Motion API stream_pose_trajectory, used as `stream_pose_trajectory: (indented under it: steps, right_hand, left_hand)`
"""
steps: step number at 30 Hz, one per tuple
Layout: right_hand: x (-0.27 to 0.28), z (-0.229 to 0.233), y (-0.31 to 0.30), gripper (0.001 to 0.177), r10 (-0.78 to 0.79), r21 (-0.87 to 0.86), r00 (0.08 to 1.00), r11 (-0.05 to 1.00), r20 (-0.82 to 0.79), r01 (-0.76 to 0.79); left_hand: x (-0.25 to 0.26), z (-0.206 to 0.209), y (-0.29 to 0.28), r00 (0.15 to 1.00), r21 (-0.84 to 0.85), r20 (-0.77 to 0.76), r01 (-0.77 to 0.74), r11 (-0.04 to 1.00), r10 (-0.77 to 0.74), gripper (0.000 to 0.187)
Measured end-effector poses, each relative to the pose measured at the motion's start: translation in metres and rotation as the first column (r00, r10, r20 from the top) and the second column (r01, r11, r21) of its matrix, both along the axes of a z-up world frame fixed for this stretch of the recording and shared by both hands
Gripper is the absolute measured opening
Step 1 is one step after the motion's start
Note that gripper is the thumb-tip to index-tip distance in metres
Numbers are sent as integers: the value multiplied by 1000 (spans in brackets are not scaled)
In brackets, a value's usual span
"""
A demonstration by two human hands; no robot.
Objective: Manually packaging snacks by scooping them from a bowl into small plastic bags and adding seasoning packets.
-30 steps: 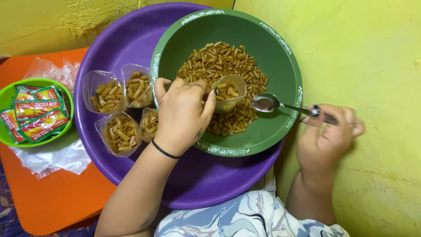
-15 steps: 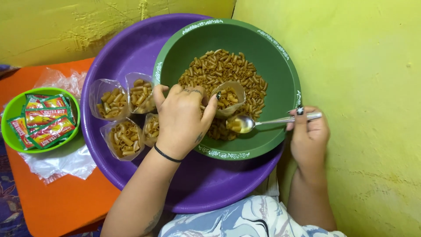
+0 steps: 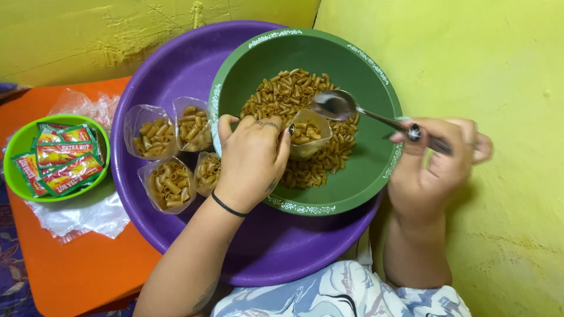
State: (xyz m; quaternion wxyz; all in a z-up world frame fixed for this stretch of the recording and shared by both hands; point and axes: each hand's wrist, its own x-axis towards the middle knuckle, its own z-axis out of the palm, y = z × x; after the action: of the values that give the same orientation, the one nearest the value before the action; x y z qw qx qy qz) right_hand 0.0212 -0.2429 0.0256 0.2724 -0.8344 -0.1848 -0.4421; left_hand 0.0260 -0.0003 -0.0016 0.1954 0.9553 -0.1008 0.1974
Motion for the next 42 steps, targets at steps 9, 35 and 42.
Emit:
stream_pose_trajectory:
  steps: [9, 35, 42]
  right_hand:
    - [-16, -44, -37, 13, -469, -367, 722, 877, -509, 310]
    - [-10, -10, -35, 10, 179, 497, 968, 865, -177, -69]
    - [-1, 2, 0, 17, 166, 487, 965, 872, -203, -48]
  left_hand:
    - [2, -8, 0, 988, 43, 155, -16, 999, 9, 31]
    - [-5, 2, 2, 997, -10, 78, 11, 1000, -10, 33]
    - [-4, 0, 5, 996, -40, 85, 10, 999, -6, 29]
